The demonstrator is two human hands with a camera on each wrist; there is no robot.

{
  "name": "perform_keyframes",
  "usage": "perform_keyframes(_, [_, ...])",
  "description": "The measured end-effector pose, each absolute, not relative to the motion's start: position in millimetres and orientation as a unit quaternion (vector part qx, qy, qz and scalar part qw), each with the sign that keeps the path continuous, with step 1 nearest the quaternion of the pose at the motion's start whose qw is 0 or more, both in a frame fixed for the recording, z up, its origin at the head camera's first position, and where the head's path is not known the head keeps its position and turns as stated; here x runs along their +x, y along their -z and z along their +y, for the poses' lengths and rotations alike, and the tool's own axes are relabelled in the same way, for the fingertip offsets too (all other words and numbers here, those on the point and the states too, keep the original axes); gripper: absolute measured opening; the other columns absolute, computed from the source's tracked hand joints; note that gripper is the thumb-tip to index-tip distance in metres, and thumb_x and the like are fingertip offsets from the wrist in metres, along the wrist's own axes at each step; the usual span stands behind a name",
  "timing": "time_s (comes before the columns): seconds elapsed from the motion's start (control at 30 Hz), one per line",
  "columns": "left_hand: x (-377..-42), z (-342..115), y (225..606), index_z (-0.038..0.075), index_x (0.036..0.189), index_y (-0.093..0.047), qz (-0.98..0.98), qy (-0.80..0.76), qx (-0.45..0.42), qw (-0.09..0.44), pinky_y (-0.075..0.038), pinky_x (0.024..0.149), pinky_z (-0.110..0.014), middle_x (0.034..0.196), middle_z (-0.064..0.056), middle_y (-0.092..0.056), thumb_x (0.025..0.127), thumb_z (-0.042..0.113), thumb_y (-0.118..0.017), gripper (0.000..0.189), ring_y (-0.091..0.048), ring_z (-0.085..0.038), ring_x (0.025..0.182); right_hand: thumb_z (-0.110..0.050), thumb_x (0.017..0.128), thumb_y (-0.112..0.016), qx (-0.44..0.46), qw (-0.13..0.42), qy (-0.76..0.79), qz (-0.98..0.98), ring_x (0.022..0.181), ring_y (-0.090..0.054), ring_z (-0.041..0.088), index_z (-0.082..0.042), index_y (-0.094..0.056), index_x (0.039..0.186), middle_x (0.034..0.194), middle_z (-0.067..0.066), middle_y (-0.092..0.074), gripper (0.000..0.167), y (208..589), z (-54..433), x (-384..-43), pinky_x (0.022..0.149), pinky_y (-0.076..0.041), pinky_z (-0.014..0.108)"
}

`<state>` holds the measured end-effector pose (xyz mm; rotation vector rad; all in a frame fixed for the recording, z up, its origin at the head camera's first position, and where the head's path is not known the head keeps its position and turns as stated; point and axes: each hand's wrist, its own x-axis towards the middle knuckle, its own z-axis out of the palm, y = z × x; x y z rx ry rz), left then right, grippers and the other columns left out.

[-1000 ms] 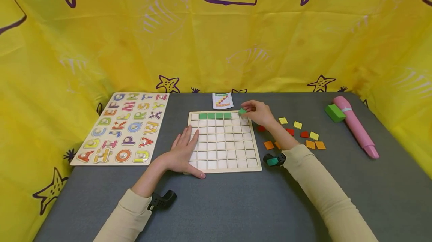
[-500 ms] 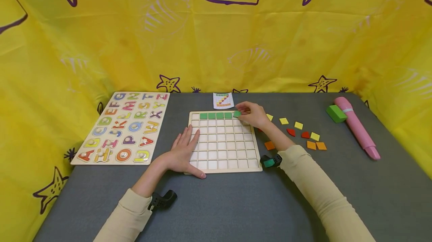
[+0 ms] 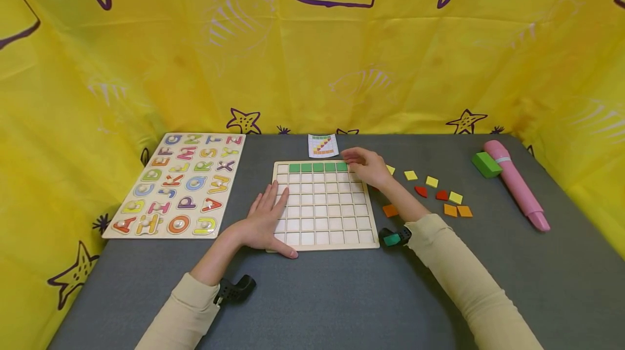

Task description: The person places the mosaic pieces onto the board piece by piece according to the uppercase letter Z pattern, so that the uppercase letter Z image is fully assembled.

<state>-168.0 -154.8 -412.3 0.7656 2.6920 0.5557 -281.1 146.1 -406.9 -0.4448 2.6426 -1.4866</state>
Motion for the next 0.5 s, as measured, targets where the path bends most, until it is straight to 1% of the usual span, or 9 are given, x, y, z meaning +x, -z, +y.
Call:
perform_keyframes(0.1, [-168, -154, 412, -0.002, 0.155, -0.001, 0.933, -0.193, 0.265, 0.146, 0.002, 0.114, -0.056, 0.157, -0.028, 0.015, 0.063, 0.063, -0.082, 0.138, 0.016, -0.039, 0.145, -0.008, 0.097, -0.058, -0.130, 0.037, 0.491, 0.861, 0.111, -0.061, 0.027, -0.004, -0.063, 0.126, 0.120, 0.014, -0.065, 0.029, 405, 154, -277, 0.093, -0.048, 0.041])
perform_keyframes(0.23, [-168, -154, 412, -0.001, 0.155, 0.000, 0.932, -0.198, 0.265, 0.149, 0.002, 0.114, -0.056, 0.157, -0.027, 0.016, 0.064, 0.064, -0.082, 0.138, 0.016, -0.039, 0.145, -0.017, 0.097, -0.062, -0.116, 0.027, 0.449, 0.885, 0.102, -0.062, 0.025, -0.007, -0.068, 0.119, 0.113, 0.011, -0.068, 0.025, 404, 170, -271, 0.087, -0.049, 0.040])
perform_keyframes(0.37, [-168, -155, 411, -0.002, 0.155, -0.001, 0.931, -0.201, 0.266, 0.147, 0.002, 0.113, -0.057, 0.157, -0.028, 0.016, 0.063, 0.064, -0.082, 0.139, 0.015, -0.040, 0.145, -0.019, 0.097, -0.062, -0.128, 0.028, 0.412, 0.902, 0.100, -0.061, 0.026, -0.008, -0.069, 0.117, 0.109, 0.010, -0.069, 0.024, 403, 190, -264, 0.086, -0.047, 0.041])
perform_keyframes(0.5, [-167, -155, 411, -0.002, 0.155, -0.001, 0.932, -0.202, 0.264, 0.146, 0.001, 0.113, -0.057, 0.157, -0.028, 0.016, 0.063, 0.064, -0.082, 0.139, 0.015, -0.040, 0.145, -0.016, 0.096, -0.062, -0.146, 0.035, 0.391, 0.908, 0.099, -0.061, 0.026, -0.007, -0.069, 0.118, 0.109, 0.011, -0.068, 0.024, 402, 207, -254, 0.086, -0.048, 0.043])
